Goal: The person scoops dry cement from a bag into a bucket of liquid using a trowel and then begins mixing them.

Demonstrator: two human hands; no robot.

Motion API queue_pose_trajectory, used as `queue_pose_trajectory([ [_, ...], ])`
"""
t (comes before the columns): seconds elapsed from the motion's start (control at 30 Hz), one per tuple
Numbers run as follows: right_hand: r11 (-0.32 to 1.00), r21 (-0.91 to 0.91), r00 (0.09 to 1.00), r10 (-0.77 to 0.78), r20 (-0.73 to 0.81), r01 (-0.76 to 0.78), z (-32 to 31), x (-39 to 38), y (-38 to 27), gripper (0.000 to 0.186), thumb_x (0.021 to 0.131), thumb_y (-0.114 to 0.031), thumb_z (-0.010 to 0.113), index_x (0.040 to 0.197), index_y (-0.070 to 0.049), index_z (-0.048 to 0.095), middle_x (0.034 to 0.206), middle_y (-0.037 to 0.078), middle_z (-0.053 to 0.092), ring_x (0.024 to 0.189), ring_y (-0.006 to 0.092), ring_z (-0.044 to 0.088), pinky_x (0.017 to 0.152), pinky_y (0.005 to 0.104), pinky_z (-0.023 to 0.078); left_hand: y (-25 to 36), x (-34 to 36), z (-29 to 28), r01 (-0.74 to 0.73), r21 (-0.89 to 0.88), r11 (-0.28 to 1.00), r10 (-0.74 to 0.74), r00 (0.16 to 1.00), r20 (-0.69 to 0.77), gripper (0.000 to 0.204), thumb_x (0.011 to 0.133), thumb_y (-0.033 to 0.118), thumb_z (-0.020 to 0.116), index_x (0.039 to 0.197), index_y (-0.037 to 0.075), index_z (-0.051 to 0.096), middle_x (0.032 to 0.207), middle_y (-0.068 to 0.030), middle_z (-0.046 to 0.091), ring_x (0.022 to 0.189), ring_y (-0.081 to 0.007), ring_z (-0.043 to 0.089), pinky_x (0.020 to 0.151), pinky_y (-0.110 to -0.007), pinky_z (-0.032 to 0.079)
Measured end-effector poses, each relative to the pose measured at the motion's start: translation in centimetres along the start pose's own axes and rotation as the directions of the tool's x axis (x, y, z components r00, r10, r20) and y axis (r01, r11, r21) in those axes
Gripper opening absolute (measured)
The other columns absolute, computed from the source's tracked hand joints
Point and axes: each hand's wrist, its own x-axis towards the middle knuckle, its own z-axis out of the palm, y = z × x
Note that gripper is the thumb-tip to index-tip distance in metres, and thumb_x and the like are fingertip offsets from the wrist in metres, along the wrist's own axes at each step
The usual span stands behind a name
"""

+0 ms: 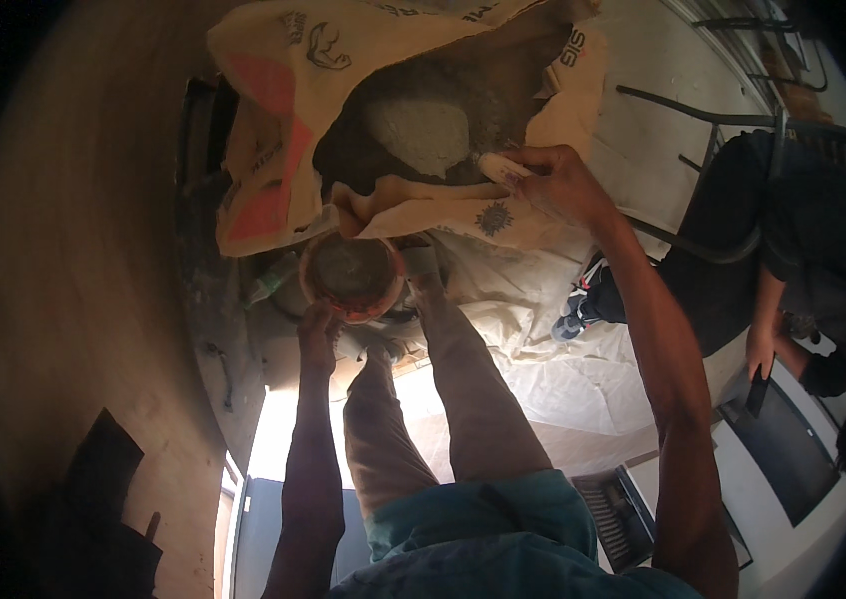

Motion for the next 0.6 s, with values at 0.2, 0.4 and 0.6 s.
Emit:
queue_pose_trajectory([
  [0.2,0.997,0.072,0.999,0.032,0.011,-0.033,1.9,-4.3,-0.2,0.035,0.09,-0.001,0.065,0.124,0.002,0.067,0.073,-0.001,0.061,0.062,0.0038,0.051,0.055,0.0214,0.042,0.1,-0.4,0.5,-0.054,-0.043,0.998,0.054,0.998,0.009,0.019,0.095,0.023,0.065,0.109,0.01,0.062,0.089,0.0022,0.063,0.071,-0.0075,0.058,0.059,-0.023,0.04],
  [0.4,0.981,0.143,0.987,0.116,0.115,-0.132,4.1,-8.5,1.1,0.038,0.087,0.002,0.066,0.124,0.002,0.067,0.073,-0.001,0.062,0.059,0.0035,0.049,0.052,0.0214,0.041,-0.1,-0.2,-0.1,-0.038,-0.003,0.999,0.038,0.998,0.043,0.015,0.095,0.024,0.065,0.104,0.012,0.061,0.082,0.0042,0.061,0.066,-0.0049,0.052,0.055,-0.022,0.034],
  [0.6,0.974,0.21,0.972,0.036,0.232,-0.087,8.2,-9.4,4.5,0.051,0.079,0.008,0.064,0.13,0.001,0.063,0.096,0.002,0.068,0.081,0.0034,0.056,0.073,0.0207,0.048,-0.6,0.2,-0.3,-0.035,-0.042,0.999,0.038,0.995,0.089,0.014,0.095,0.023,0.064,0.104,0.012,0.061,0.081,0.0052,0.059,0.065,-0.0048,0.051,0.056,-0.021,0.032],
])
